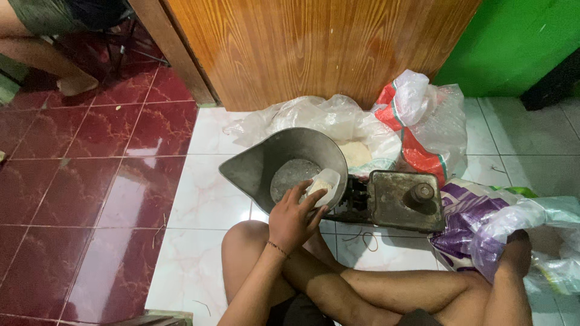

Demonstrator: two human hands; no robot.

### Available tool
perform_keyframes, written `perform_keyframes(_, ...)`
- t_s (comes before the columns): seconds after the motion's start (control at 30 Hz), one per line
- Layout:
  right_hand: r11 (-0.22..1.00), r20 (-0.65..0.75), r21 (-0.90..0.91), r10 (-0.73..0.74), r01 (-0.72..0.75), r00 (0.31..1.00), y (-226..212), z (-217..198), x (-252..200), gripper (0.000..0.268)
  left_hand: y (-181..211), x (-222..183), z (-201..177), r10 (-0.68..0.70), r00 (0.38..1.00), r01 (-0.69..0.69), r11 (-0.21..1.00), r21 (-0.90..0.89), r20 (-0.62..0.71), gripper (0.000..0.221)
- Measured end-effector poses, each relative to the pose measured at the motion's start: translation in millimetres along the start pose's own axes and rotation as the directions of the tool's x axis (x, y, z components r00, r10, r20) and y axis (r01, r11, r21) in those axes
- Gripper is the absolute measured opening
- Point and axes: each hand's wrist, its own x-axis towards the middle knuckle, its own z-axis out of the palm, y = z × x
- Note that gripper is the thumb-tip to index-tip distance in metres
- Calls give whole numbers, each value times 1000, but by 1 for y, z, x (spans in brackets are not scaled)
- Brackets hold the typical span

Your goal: The person scoops grain from a bag into a small cup and then pours it into a large metal scale funnel, repeating the process.

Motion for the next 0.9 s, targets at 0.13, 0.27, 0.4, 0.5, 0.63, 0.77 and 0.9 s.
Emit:
perform_keyframes(0.13,1000,9,1,21,-21,1000,5,2,2,37,-4,-3,7,-40,998,39,999,22,54,45)
perform_keyframes(0.27,996,65,-19,87,-86,994,-40,-41,-25,40,-2,-3,8,-39,998,38,999,18,55,54)
perform_keyframes(0.4,994,30,-97,47,-44,998,-42,-44,-24,39,3,2,3,-75,996,74,997,24,43,57)
perform_keyframes(0.5,986,1,-165,12,-12,1000,-43,-41,-19,37,1,0,7,-87,996,86,996,32,37,60)
perform_keyframes(0.63,963,-34,-269,-41,30,999,-37,-37,-20,35,2,0,6,-110,993,109,994,22,48,63)
perform_keyframes(0.77,939,-54,-338,-79,57,995,-33,-33,-20,34,1,-2,8,-127,990,126,992,23,65,66)
perform_keyframes(0.9,893,-78,-441,-138,90,987,-27,-31,-21,32,2,-3,6,-159,979,159,987,8,127,65)
